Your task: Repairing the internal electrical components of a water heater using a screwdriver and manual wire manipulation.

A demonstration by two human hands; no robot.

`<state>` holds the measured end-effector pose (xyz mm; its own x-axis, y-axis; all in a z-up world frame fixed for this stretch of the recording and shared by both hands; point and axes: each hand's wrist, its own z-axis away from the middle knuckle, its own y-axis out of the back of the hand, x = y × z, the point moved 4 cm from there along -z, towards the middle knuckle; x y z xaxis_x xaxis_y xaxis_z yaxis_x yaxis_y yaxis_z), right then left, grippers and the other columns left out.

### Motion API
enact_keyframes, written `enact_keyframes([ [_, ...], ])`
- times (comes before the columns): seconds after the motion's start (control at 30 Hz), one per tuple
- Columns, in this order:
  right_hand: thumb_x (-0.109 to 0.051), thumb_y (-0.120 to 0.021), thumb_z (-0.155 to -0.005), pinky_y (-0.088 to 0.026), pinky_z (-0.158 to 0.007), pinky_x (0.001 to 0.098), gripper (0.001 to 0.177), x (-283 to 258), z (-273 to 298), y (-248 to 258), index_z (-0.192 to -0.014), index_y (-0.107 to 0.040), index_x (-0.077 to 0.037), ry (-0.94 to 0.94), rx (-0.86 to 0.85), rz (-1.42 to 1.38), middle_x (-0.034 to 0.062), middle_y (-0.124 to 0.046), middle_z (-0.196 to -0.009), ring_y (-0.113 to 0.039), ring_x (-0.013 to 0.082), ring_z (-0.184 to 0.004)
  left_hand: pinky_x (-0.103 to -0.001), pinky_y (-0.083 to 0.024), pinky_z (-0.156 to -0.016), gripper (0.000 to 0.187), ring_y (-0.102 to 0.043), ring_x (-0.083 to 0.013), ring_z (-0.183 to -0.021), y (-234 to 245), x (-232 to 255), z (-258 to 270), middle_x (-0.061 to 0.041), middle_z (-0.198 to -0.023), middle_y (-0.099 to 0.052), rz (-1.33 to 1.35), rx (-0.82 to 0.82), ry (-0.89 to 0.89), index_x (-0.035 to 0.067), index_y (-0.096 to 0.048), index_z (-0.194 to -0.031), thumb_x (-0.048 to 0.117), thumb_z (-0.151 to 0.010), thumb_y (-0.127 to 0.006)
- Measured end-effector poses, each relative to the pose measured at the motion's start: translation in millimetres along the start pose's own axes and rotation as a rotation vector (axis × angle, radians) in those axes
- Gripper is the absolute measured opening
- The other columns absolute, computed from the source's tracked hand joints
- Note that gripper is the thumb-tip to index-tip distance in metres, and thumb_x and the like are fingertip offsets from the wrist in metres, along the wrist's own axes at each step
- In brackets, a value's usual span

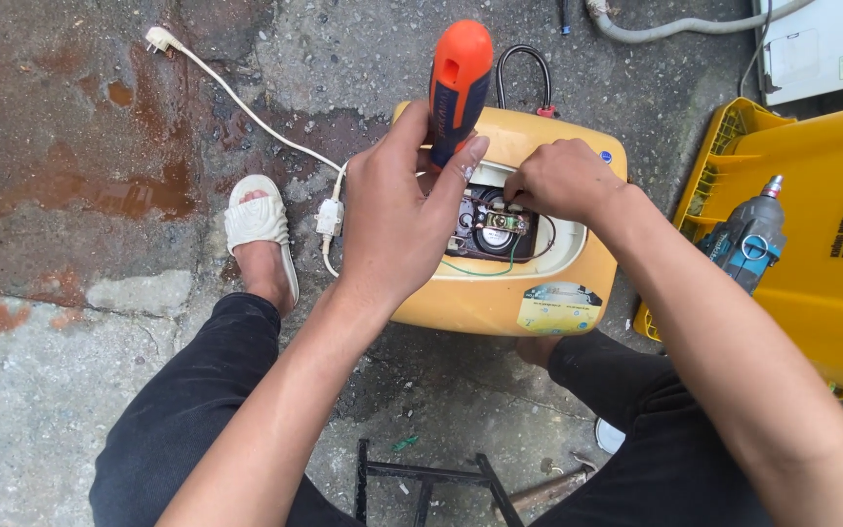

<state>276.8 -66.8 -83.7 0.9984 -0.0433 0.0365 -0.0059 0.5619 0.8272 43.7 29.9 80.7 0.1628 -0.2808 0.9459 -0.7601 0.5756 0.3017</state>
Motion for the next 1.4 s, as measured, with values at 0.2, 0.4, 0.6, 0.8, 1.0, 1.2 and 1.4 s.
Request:
enact_keyframes([
  [0.2, -0.038, -0.059, -0.099, -0.049, -0.051, 0.0438, 0.016, -3, -9, -2, -0.093, -0.074, -0.036, 0.372, 0.155, 0.145, -0.0054, -0.063, -0.078, -0.067, 0.0308, -0.066, -0.031, -0.044, -0.056, 0.023, -0.057, -0.0168, -0.057, -7, -5, -3, 0.001, -0.072, -0.058, -0.035, -0.020, 0.007, 0.013, -0.053, -0.092, 0.032, -0.099, -0.061],
  [0.4, -0.021, -0.060, -0.097, -0.045, -0.049, 0.0453, 0.020, -6, -9, -4, -0.076, -0.062, -0.021, 0.499, 0.138, 0.145, -0.0013, -0.061, -0.071, -0.064, 0.0319, -0.061, -0.032, -0.040, -0.055, 0.022, -0.051, -0.0171, -0.053, -13, -5, -4, 0.000, -0.064, -0.058, -0.050, -0.038, 0.019, 0.012, -0.053, -0.090, 0.031, -0.099, -0.062],
  [0.6, -0.029, -0.057, -0.103, -0.048, -0.058, 0.0500, 0.012, -2, 19, 19, -0.105, -0.063, -0.019, 0.366, 0.247, -0.193, 0.0022, -0.066, -0.101, -0.068, 0.0315, -0.089, -0.026, -0.056, -0.060, 0.021, -0.073, -0.0170, -0.087, -11, -6, -12, -0.002, -0.091, -0.065, 0.053, -0.042, 0.062, 0.010, -0.062, -0.104, 0.031, -0.098, -0.061],
  [0.8, -0.010, -0.067, -0.098, -0.062, -0.078, 0.0240, 0.005, -59, 85, 70, -0.102, -0.063, -0.008, 0.132, 0.309, -0.945, 0.0015, -0.080, -0.086, -0.077, 0.0104, -0.077, -0.022, -0.059, -0.076, 0.022, -0.080, -0.0179, -0.089, -1, -27, -6, -0.001, -0.111, -0.069, 0.494, -0.020, 0.275, 0.012, -0.060, -0.115, 0.026, -0.098, -0.064],
  [1.0, -0.003, -0.057, -0.102, -0.063, -0.084, 0.0291, 0.007, -113, 95, 24, -0.107, -0.062, -0.002, 0.006, 0.465, -1.518, 0.0100, -0.073, -0.093, -0.072, 0.0175, -0.085, -0.031, -0.071, -0.073, 0.031, -0.080, -0.0175, -0.093, 17, -37, 10, -0.011, -0.113, -0.075, 0.488, -0.020, 0.372, 0.013, -0.054, -0.117, 0.036, -0.097, -0.057],
  [1.2, -0.008, -0.066, -0.098, -0.064, -0.090, 0.0302, 0.011, -123, 91, 8, -0.106, -0.068, 0.000, -0.042, 0.422, -1.752, 0.0139, -0.077, -0.093, -0.076, 0.0191, -0.088, -0.029, -0.067, -0.072, 0.029, -0.081, -0.0186, -0.094, 19, -42, 19, -0.007, -0.113, -0.074, 0.562, 0.007, 0.441, 0.014, -0.053, -0.116, 0.036, -0.097, -0.058],
  [1.4, 0.002, -0.074, -0.086, -0.066, -0.091, 0.0356, 0.037, -109, 75, 2, -0.122, -0.068, 0.003, -0.181, 0.526, -2.105, 0.0208, -0.075, -0.102, -0.077, 0.0279, -0.090, -0.029, -0.067, -0.075, 0.029, -0.080, -0.0197, -0.095, 15, -44, 9, -0.009, -0.115, -0.072, 0.609, 0.046, 0.397, 0.015, -0.050, -0.115, 0.037, -0.098, -0.057],
])
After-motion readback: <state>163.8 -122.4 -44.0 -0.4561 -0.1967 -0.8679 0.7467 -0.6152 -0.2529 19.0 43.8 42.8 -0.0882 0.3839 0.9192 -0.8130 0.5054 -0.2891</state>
